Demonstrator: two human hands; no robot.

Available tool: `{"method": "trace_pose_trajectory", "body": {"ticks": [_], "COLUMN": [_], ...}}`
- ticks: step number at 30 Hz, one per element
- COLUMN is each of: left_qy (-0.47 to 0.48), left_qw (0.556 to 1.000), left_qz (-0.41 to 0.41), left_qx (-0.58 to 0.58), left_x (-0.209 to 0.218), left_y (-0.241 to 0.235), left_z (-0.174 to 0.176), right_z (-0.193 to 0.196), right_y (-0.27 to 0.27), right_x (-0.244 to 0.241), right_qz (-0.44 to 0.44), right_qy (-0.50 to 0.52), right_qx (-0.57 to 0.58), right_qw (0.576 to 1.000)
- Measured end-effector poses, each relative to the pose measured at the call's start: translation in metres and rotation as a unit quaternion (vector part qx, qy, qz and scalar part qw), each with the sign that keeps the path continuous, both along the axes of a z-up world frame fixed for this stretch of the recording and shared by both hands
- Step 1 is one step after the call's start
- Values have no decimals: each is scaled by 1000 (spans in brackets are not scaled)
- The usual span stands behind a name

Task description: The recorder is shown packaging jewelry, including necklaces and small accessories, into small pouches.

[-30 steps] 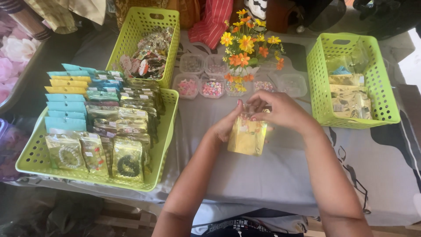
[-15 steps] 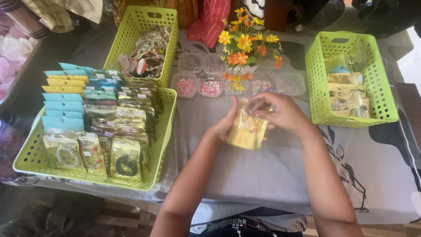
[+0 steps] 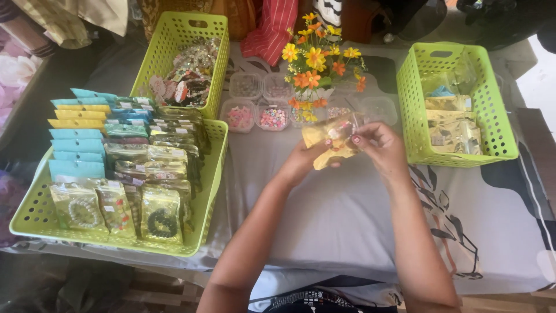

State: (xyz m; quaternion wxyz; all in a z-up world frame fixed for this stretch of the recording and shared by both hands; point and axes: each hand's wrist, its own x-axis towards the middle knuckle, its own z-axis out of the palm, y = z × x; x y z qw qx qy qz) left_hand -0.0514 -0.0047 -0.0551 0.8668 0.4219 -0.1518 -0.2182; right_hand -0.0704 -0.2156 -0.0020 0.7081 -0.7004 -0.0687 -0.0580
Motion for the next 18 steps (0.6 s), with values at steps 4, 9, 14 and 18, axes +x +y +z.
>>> {"method": "trace_pose_trajectory", "body": {"ticks": [4,9,14,18], "left_qy": [10,16,13,-9], "left_qw": [1000,999,998,997], "left_qz": [17,15,0,4], "left_qx": [14,38,55,79], "left_x": [1,-1,-1,1], "left_y": [4,5,8,9], "left_z": [3,13,7,0], "right_z": [-2,13,-12,0], "right_y": [1,4,-19,-21], "right_x": [0,-4,3,-1], "right_qz": [4,22,61,90], "right_qy": [-95,-139,8,4], "right_qx": [-89,-37,120,3], "right_qw": [991,989,991,996]}}
